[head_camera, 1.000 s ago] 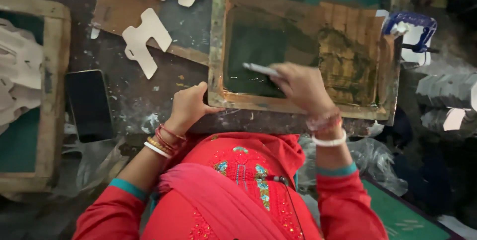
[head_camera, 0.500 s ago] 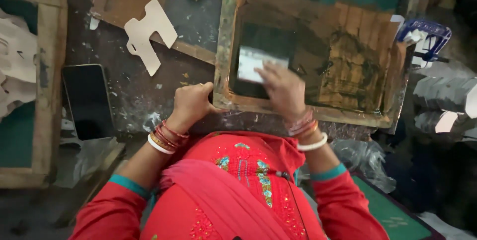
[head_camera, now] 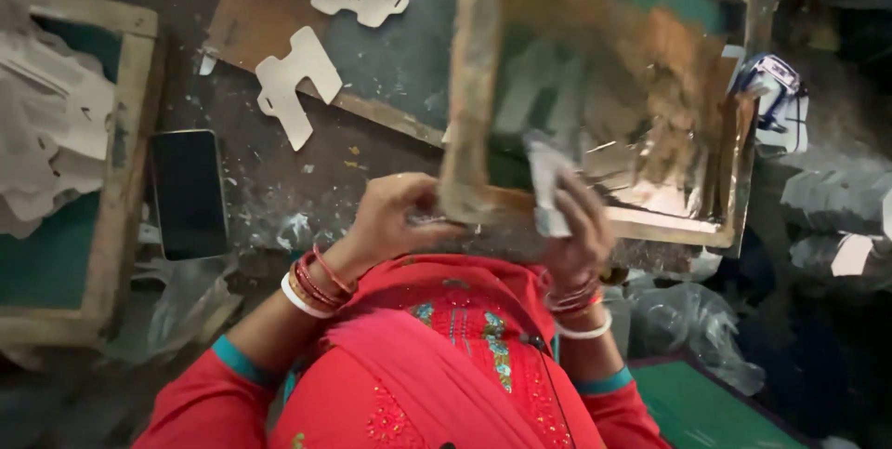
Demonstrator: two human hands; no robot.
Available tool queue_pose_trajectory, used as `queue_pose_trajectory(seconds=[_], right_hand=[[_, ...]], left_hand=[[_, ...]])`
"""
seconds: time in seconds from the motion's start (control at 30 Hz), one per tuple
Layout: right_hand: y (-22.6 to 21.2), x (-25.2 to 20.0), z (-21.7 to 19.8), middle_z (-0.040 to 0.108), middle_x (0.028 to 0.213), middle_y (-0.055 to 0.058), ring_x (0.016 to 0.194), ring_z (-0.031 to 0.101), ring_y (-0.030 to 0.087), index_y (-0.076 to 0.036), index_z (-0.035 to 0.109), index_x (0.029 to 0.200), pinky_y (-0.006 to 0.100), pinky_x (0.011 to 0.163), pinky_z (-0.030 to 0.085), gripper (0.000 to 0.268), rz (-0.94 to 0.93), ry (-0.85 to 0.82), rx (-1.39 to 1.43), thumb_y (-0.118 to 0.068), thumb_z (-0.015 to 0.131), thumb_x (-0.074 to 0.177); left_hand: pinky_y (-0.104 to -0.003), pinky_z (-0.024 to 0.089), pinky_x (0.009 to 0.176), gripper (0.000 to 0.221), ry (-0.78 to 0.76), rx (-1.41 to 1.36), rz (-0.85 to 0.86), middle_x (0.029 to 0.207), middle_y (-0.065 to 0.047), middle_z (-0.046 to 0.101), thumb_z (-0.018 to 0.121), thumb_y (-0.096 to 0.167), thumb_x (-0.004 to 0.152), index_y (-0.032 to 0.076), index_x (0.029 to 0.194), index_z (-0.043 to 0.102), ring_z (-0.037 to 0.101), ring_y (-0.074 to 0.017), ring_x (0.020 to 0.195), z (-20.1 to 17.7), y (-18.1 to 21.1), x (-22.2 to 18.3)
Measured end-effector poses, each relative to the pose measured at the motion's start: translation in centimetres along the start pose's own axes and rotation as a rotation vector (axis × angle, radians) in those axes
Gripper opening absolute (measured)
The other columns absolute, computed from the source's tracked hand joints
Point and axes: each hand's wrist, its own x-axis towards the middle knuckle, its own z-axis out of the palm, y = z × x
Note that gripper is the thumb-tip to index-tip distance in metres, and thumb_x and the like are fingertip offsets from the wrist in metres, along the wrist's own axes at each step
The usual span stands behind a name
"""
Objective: Manual screen printing of designs onto small paper cutouts using a squeegee and ink.
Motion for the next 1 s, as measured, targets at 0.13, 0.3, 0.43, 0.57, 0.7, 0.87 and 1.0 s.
queue_pose_trajectory(seconds=[0.13,0.3,0.43,0.57,0.7,0.87,1.0], right_hand=[[2.6,-1.0,-3.6,0.068,0.12,0.019,0.111,0.069,0.032,0.006,0.061,0.122,0.045,0.098,0.058,0.039,-0.022,0.451,-0.15,-0.032,0.062,0.114],[2.1,1.7,-6.4,0.071,0.109,0.019,0.097,0.07,0.027,0.009,0.068,0.117,0.042,0.084,0.055,0.048,0.102,0.602,-0.202,-0.038,0.059,0.109],[6.5,-0.6,-8.9,0.071,0.101,0.02,0.088,0.066,0.031,0.005,0.064,0.103,0.048,0.076,0.053,0.04,0.048,0.62,-0.658,-0.035,0.063,0.108],[4.9,0.9,-9.0,0.066,0.1,0.021,0.083,0.059,0.034,0.004,0.062,0.1,0.049,0.072,0.049,0.035,0.015,0.583,-0.818,-0.029,0.06,0.11],[11.2,-4.7,-10.9,0.061,0.102,0.022,0.083,0.05,0.03,0.01,0.059,0.118,0.045,0.07,0.042,0.031,0.155,0.743,-0.429,-0.019,0.057,0.111],[13.1,-6.7,-11.5,0.05,0.11,0.027,0.092,0.045,0.032,0.011,0.049,0.127,0.046,0.076,0.04,0.027,0.196,0.745,-0.618,-0.01,0.055,0.111],[10.8,-5.7,-14.0,0.05,0.113,0.026,0.091,0.046,0.031,0.01,0.046,0.131,0.045,0.076,0.042,0.029,0.205,0.744,-0.639,-0.011,0.054,0.112]], left_hand=[[-0.034,0.058,0.083,0.031,-0.051,-0.089,0.326,0.113,-0.01,0.07,0.078,0.011,0.09,0.006,0.119,0.07,0.07,-0.0215,0.101,0.6,1.8,5.4],[-0.045,0.054,0.074,0.022,0.183,0.853,0.289,0.1,-0.011,0.072,0.07,0.034,0.095,0.012,0.098,0.072,0.068,-0.0332,0.093,4.1,-11.3,14.4],[-0.045,0.051,0.074,0.028,0.307,0.799,0.376,0.093,-0.015,0.07,0.069,0.033,0.087,0.006,0.095,0.065,0.067,-0.0363,0.091,6.4,-14.6,17.2],[-0.042,0.052,0.075,0.03,0.232,0.326,0.042,0.091,-0.016,0.071,0.07,0.031,0.096,0.002,0.098,0.066,0.067,-0.0373,0.086,1.0,-12.2,17.7],[-0.041,0.051,0.081,0.026,0.627,0.365,0.081,0.094,-0.012,0.07,0.075,0.027,0.093,0.006,0.108,0.071,0.066,-0.0332,0.088,-7.5,-11.2,13.5],[-0.046,0.047,0.088,0.021,0.49,0.957,0.085,0.103,-0.014,0.067,0.08,0.021,0.085,0.007,0.099,0.073,0.061,-0.0349,0.102,-9.3,-16.0,6.1],[-0.044,0.052,0.093,0.015,0.359,0.714,0.191,0.111,-0.013,0.067,0.073,0.011,0.09,0.004,0.103,0.073,0.064,-0.0332,0.108,-3.8,-14.4,4.4]])
